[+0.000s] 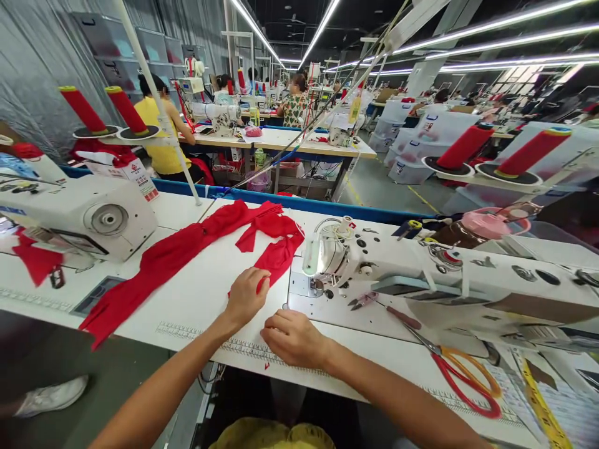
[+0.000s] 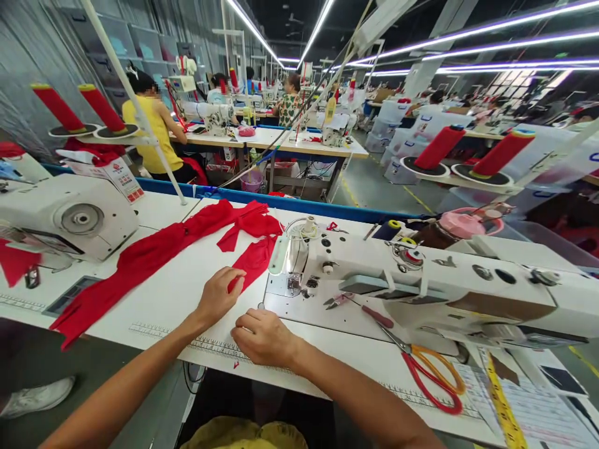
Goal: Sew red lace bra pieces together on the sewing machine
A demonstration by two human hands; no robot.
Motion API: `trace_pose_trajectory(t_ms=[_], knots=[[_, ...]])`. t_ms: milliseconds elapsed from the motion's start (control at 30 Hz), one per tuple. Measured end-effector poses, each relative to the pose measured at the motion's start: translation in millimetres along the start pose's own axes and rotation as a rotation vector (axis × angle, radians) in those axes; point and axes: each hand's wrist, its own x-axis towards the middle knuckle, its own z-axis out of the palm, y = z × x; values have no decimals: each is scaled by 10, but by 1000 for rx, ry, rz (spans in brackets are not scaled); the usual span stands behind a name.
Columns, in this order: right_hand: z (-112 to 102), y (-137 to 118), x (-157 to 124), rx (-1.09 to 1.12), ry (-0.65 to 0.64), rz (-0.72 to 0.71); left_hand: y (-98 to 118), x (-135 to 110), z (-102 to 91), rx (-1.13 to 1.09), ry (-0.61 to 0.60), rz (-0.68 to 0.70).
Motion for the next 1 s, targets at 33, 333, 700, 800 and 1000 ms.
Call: trace_pose_trajectory(t_ms=[33, 333, 700, 800, 1000], knots=[[54, 20, 2, 18, 24, 13, -16, 100, 32, 17, -17, -13], [65, 138, -135, 208, 196, 333, 45, 534, 418, 84, -233, -108], [43, 147, -105, 694, 158, 835, 359, -632, -281, -230, -263, -319], [-22, 89, -117, 851, 16, 985, 546, -822, -259, -414, -390, -175], [-384, -158, -177, 936, -62, 1024, 244, -502, -255, -125, -211, 123]])
